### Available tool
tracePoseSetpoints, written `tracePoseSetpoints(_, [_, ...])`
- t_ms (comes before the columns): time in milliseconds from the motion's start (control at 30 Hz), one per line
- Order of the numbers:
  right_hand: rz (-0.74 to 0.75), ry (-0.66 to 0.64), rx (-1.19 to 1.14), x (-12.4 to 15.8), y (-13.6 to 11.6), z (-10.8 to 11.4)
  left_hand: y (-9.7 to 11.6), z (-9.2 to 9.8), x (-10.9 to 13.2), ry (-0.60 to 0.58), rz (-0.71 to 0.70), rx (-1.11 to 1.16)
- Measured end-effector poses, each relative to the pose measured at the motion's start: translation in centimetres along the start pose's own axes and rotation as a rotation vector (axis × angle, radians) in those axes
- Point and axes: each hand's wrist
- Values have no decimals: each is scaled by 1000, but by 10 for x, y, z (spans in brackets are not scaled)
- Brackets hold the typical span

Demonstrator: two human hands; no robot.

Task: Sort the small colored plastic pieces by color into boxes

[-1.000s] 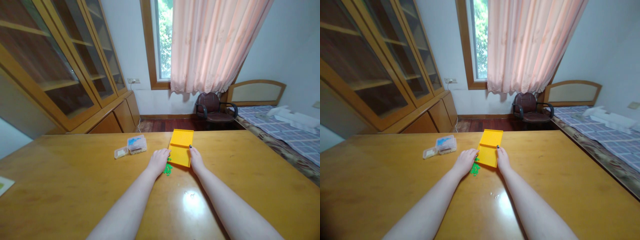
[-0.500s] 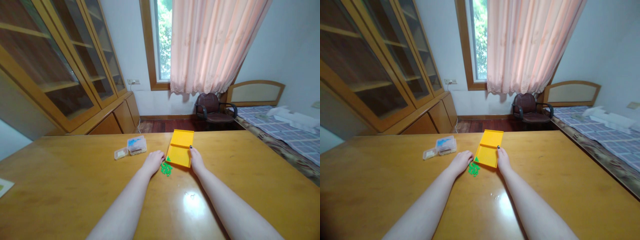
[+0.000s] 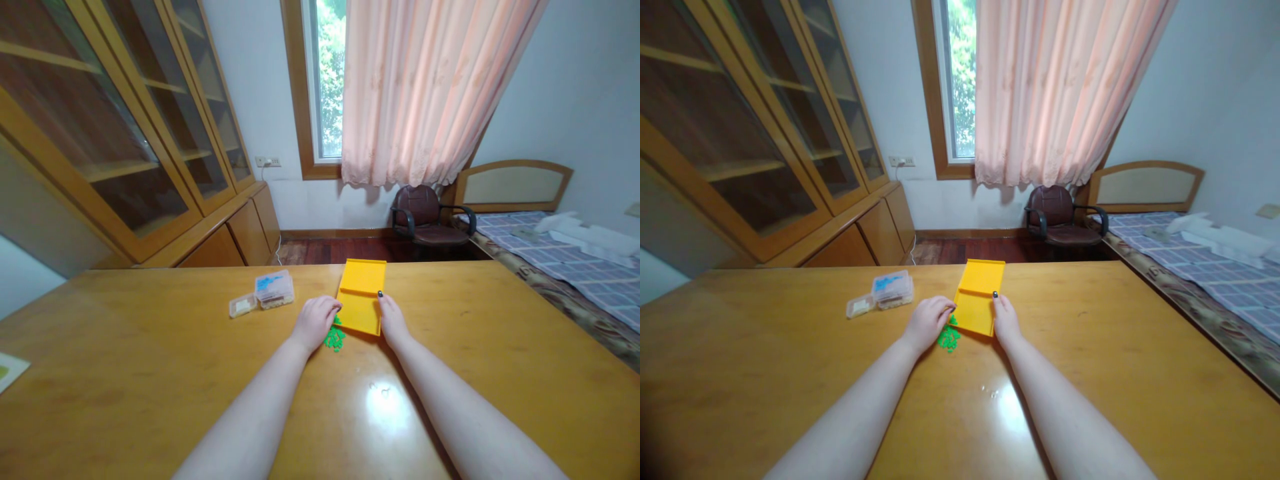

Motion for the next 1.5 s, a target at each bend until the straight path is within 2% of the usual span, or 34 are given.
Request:
tracePoseSetpoints(133, [-20, -29, -52, 2, -2, -1, -4, -3, 0, -51, -40, 13])
tracePoseSetpoints(300, [-24, -39, -99, -6, 6, 2, -29, 6, 7, -64, 129, 59])
tracePoseSetpoints(367, [-30, -48, -107, -8, 7, 3, -37, 8, 11, -116, 151, 97])
tracePoseSetpoints(500, [-27, -13, -97, -8, 6, 4, -46, 6, 19, -257, 92, 228])
tracePoseSetpoints(700, [-36, -9, -78, -3, -1, 2, -48, 5, 23, -299, 59, 336])
tracePoseSetpoints(1133, [-37, -2, -40, 0, -5, 0, -44, 3, 19, -331, 124, 229])
tracePoseSetpoints(1300, [-3, 22, -4, 1, -6, -1, -47, 2, 20, -259, 140, 272])
tracePoseSetpoints(1400, [10, 51, 23, 4, -9, -2, -45, 3, 16, -108, 136, 287])
tracePoseSetpoints(1500, [18, 60, 36, 6, -10, -3, -33, 2, 10, 51, 114, 268])
Point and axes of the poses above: each hand's wrist, its own x-axis away from the middle knuckle, its own z-axis out of the back of the hand, y = z × x, and after that the axes turned 15 degrees about -z, right-handed
